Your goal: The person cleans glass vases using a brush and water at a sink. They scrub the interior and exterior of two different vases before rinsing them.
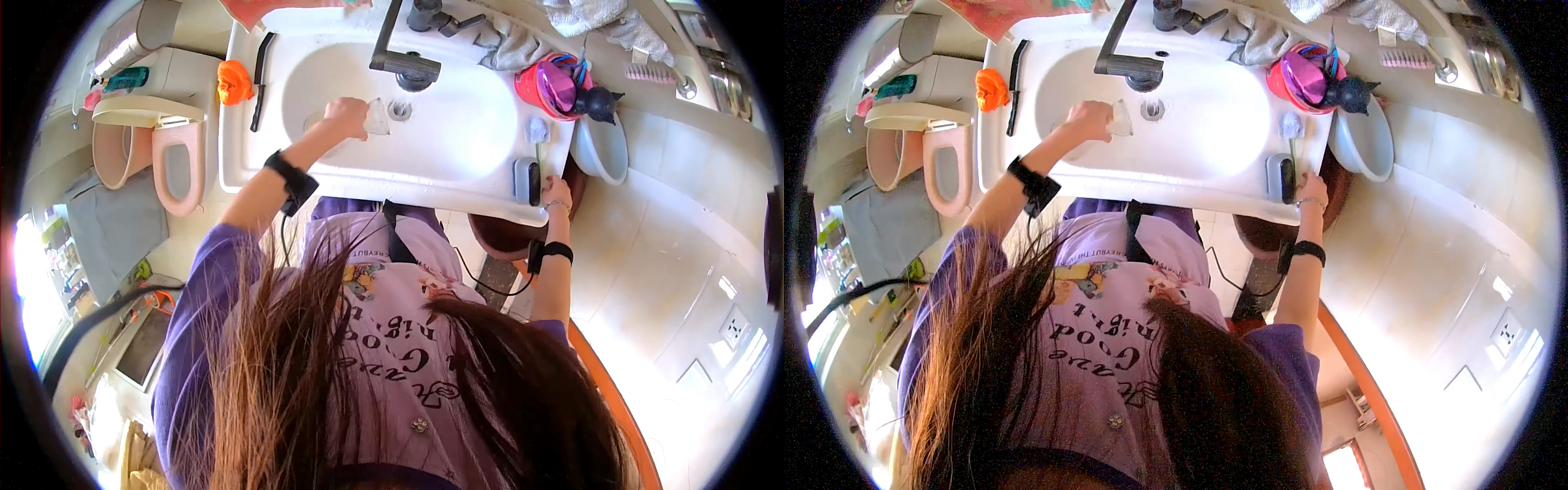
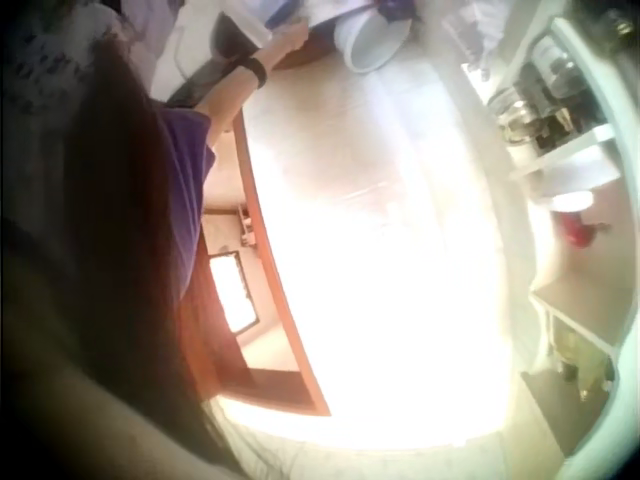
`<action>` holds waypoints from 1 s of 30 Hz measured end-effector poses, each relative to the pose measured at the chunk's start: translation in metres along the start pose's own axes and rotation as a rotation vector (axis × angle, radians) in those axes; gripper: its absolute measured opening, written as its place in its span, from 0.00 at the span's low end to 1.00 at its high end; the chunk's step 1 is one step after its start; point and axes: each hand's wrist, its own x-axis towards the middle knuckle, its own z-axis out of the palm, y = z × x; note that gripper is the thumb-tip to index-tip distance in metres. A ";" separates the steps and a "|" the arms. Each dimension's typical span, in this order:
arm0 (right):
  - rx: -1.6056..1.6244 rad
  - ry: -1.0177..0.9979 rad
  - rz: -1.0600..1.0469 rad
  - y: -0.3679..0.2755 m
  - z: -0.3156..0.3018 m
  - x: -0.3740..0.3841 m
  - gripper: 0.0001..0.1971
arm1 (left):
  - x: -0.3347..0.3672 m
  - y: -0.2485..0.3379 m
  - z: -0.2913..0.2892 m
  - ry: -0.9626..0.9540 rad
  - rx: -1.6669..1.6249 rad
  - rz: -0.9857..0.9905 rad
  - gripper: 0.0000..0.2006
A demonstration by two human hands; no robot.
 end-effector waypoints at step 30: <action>1.165 0.000 -0.732 -0.295 -0.154 0.080 0.31 | -0.209 0.045 -0.123 0.991 -1.155 0.473 0.12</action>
